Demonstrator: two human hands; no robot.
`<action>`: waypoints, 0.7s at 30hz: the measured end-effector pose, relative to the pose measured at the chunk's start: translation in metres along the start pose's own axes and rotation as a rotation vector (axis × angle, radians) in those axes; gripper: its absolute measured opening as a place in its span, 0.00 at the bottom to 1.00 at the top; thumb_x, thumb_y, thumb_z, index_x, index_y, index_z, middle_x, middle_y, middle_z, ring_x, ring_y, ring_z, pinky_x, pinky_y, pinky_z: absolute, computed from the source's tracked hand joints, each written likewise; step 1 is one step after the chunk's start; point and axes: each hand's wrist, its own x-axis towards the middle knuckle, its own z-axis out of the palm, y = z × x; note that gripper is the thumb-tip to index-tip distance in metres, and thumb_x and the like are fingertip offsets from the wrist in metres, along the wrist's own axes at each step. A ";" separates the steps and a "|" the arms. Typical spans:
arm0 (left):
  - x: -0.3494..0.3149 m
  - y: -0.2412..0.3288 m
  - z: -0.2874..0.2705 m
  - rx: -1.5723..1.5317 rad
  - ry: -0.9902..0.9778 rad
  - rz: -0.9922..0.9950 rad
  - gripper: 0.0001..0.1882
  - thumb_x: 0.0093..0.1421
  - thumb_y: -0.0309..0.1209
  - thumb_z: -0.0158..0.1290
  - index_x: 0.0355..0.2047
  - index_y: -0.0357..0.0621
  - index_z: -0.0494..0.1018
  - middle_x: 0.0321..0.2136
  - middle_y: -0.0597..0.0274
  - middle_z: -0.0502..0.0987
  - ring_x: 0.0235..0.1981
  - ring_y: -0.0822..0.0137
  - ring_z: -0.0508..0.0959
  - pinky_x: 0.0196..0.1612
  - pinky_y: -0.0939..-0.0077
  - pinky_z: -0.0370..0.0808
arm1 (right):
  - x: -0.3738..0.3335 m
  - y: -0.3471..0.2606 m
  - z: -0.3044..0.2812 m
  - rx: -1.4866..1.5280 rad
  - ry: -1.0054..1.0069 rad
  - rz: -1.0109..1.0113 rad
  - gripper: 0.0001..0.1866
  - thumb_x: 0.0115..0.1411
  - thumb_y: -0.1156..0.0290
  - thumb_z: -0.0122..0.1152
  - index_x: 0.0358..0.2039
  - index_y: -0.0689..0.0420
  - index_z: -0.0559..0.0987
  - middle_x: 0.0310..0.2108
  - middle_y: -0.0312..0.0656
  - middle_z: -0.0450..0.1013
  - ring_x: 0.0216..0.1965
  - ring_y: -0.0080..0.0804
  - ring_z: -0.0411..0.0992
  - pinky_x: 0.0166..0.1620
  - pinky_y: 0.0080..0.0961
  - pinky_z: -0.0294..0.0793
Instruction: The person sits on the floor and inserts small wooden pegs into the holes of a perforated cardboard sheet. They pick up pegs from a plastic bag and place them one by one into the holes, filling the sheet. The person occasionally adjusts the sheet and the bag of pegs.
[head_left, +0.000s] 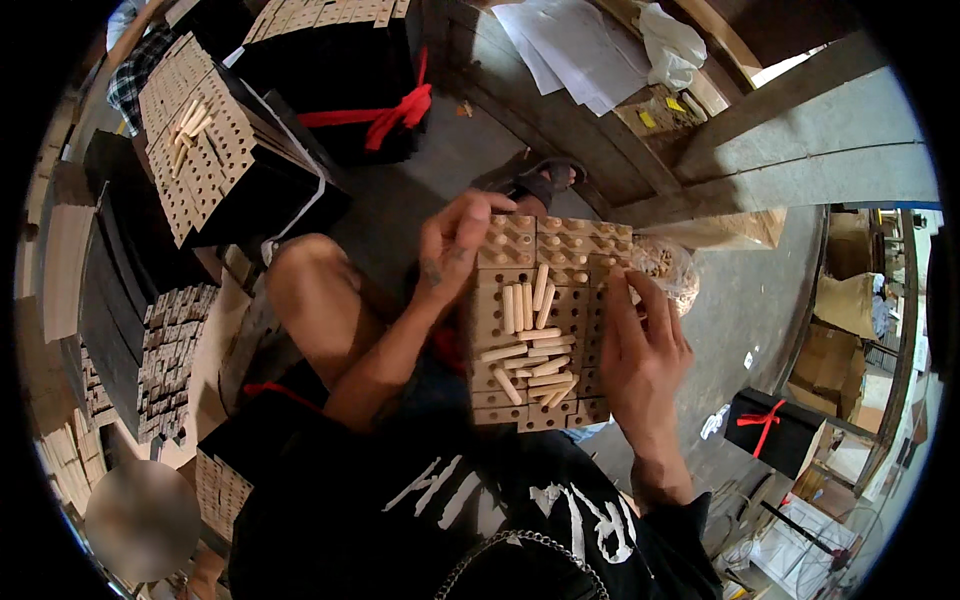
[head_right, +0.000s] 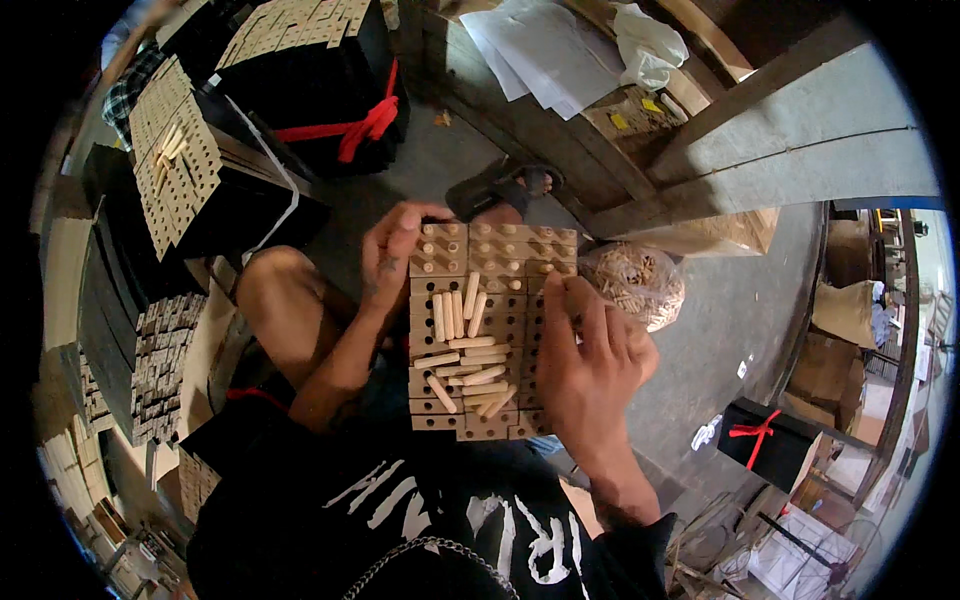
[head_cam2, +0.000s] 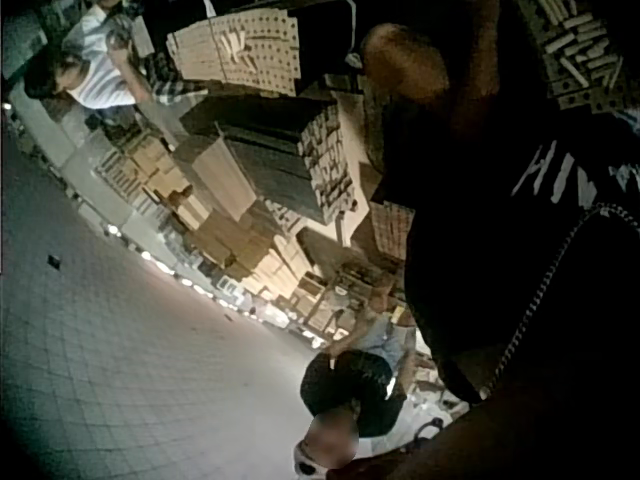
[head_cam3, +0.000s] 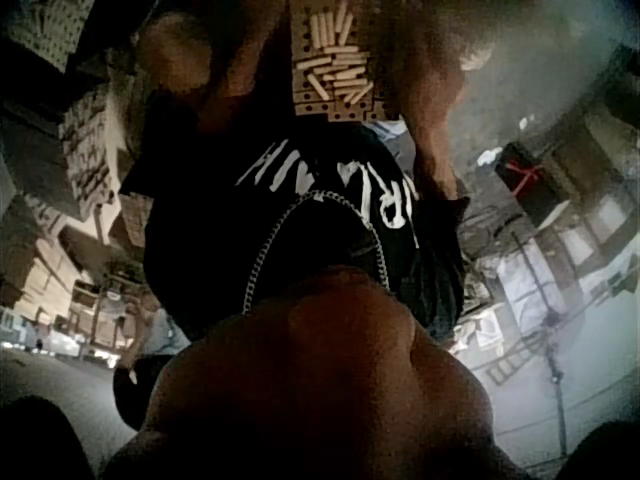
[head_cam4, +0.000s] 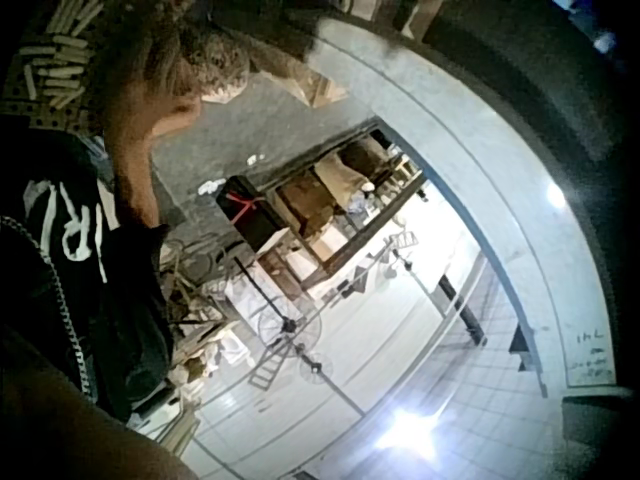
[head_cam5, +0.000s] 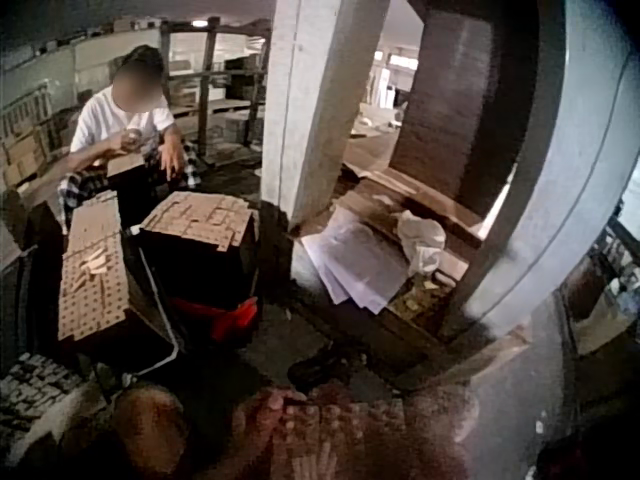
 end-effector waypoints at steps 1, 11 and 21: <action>0.000 0.001 0.000 0.020 0.003 -0.007 0.22 0.69 0.46 0.49 0.38 0.36 0.77 0.37 0.67 0.78 0.36 0.80 0.72 0.43 0.81 0.70 | 0.003 -0.001 -0.006 -0.012 -0.026 -0.014 0.16 0.58 0.81 0.63 0.47 0.57 0.82 0.43 0.44 0.76 0.38 0.39 0.78 0.37 0.31 0.78; 0.003 0.003 -0.001 0.081 -0.010 0.033 0.25 0.68 0.49 0.48 0.40 0.37 0.79 0.36 0.65 0.79 0.38 0.76 0.75 0.44 0.79 0.73 | 0.022 -0.031 -0.016 0.399 -0.322 0.125 0.17 0.56 0.71 0.67 0.47 0.54 0.80 0.34 0.43 0.76 0.30 0.43 0.77 0.33 0.35 0.76; 0.004 -0.002 -0.006 0.105 -0.062 0.035 0.27 0.70 0.49 0.47 0.41 0.33 0.77 0.40 0.59 0.80 0.40 0.71 0.79 0.46 0.76 0.75 | 0.021 -0.043 -0.009 0.232 -0.298 0.070 0.18 0.56 0.72 0.67 0.48 0.51 0.80 0.36 0.41 0.77 0.31 0.43 0.79 0.32 0.37 0.77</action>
